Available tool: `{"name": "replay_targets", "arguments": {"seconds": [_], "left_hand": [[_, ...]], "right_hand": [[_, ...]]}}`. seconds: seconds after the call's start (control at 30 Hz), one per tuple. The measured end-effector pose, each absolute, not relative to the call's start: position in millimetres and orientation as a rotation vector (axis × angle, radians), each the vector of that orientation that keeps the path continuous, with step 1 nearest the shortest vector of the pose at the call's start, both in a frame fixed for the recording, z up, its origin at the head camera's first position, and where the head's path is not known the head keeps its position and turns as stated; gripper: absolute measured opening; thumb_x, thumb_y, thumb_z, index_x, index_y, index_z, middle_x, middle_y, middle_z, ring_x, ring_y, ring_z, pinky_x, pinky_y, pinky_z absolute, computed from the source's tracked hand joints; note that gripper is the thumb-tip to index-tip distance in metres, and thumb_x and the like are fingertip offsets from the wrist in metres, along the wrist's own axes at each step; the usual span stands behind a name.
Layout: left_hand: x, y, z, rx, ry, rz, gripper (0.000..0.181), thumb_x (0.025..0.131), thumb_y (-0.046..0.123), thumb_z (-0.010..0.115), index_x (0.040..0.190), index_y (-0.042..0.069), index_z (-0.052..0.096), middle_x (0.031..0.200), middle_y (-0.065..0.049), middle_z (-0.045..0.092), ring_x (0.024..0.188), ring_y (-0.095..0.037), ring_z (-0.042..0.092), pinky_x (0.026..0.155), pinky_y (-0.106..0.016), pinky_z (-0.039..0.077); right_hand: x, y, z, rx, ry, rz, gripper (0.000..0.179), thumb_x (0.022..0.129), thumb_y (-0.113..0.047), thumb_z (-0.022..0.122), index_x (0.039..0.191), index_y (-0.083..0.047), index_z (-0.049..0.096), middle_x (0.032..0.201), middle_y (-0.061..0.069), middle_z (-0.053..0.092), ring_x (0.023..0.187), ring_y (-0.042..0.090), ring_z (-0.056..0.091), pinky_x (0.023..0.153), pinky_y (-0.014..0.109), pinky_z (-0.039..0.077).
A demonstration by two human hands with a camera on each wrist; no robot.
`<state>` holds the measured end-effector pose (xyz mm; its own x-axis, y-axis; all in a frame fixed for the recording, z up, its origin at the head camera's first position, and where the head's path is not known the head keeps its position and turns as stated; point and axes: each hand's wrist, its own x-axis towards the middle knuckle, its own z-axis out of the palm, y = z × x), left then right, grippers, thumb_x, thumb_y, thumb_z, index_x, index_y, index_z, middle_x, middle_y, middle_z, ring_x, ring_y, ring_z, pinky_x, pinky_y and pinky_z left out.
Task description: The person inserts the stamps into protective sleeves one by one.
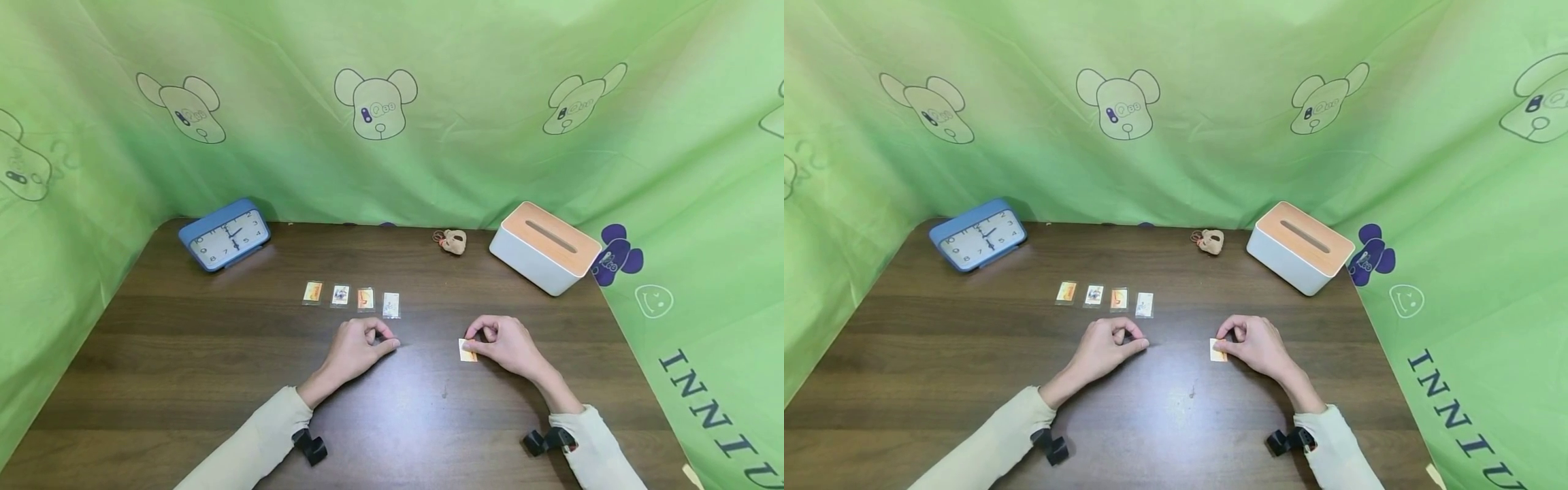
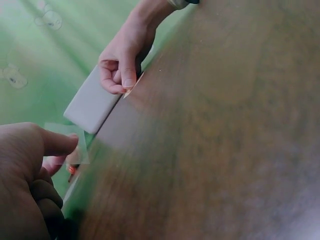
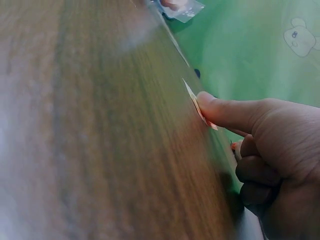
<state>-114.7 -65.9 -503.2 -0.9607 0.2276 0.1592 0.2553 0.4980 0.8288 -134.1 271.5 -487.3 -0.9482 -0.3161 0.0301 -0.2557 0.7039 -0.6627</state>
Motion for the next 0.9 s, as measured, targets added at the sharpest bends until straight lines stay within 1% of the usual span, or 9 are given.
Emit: {"name": "replay_targets", "arguments": {"seconds": [0.07, 0.23, 0.3, 0.4, 0.5, 0.67, 0.9], "left_hand": [[-114, -67, -500, -0.448, -2.679, -1.519, 0.015, 0.090, 0.021, 0.094, 0.088, 0.015, 0.081, 0.058, 0.015, 0.030, 0.054, 0.000, 0.026, 0.053, -0.024, 0.027], [-117, -68, -510, -0.456, -2.644, -1.514, 0.012, 0.089, 0.024, 0.094, 0.086, 0.021, 0.083, 0.058, 0.019, 0.026, 0.056, 0.000, 0.024, 0.052, -0.023, 0.028], [-117, -68, -511, -0.460, -2.625, -1.529, 0.012, 0.089, 0.024, 0.094, 0.086, 0.021, 0.083, 0.057, 0.019, 0.026, 0.055, 0.000, 0.024, 0.051, -0.023, 0.027], [-115, -67, -509, -0.477, -2.595, -1.545, 0.011, 0.089, 0.021, 0.094, 0.086, 0.019, 0.084, 0.058, 0.018, 0.026, 0.055, 0.000, 0.023, 0.050, -0.024, 0.027], [-114, -66, -506, -0.454, -2.617, -1.552, 0.010, 0.088, 0.019, 0.093, 0.087, 0.017, 0.084, 0.058, 0.018, 0.026, 0.056, 0.000, 0.023, 0.051, -0.022, 0.026], [-115, -66, -503, -0.428, -2.661, -1.556, 0.010, 0.090, 0.020, 0.093, 0.088, 0.017, 0.084, 0.057, 0.016, 0.026, 0.055, -0.002, 0.023, 0.052, -0.022, 0.025], [-118, -67, -513, -0.419, -2.677, -1.506, 0.011, 0.089, 0.025, 0.094, 0.087, 0.022, 0.084, 0.055, 0.020, 0.026, 0.054, 0.002, 0.023, 0.050, -0.021, 0.027]], "right_hand": [[-134, 271, -488, -0.454, 2.821, -1.084, 0.019, 0.088, -0.019, 0.096, 0.087, -0.023, 0.077, 0.064, -0.015, 0.031, 0.061, 0.003, 0.028, 0.061, 0.026, 0.027], [-133, 270, -488, -0.446, 2.842, -1.097, 0.018, 0.090, -0.024, 0.094, 0.086, -0.024, 0.077, 0.065, -0.015, 0.030, 0.061, 0.002, 0.027, 0.060, 0.027, 0.025], [-134, 270, -489, -0.458, 2.844, -1.106, 0.017, 0.090, -0.024, 0.094, 0.087, -0.024, 0.078, 0.064, -0.015, 0.030, 0.061, 0.002, 0.026, 0.059, 0.026, 0.025], [-136, 273, -490, -0.488, 2.826, -1.119, 0.015, 0.091, -0.022, 0.094, 0.090, -0.024, 0.079, 0.064, -0.015, 0.030, 0.061, 0.001, 0.026, 0.060, 0.025, 0.027], [-137, 276, -489, -0.526, 2.802, -1.124, 0.016, 0.090, -0.019, 0.095, 0.092, -0.022, 0.079, 0.065, -0.014, 0.031, 0.061, 0.001, 0.028, 0.060, 0.025, 0.028], [-136, 279, -484, -0.554, 2.777, -1.080, 0.023, 0.084, -0.017, 0.099, 0.093, -0.021, 0.078, 0.067, -0.014, 0.032, 0.062, 0.002, 0.030, 0.060, 0.025, 0.028], [-135, 275, -479, -0.512, 2.729, -1.065, 0.024, 0.084, -0.015, 0.098, 0.091, -0.019, 0.075, 0.066, -0.013, 0.034, 0.062, 0.003, 0.030, 0.060, 0.025, 0.027]]}}
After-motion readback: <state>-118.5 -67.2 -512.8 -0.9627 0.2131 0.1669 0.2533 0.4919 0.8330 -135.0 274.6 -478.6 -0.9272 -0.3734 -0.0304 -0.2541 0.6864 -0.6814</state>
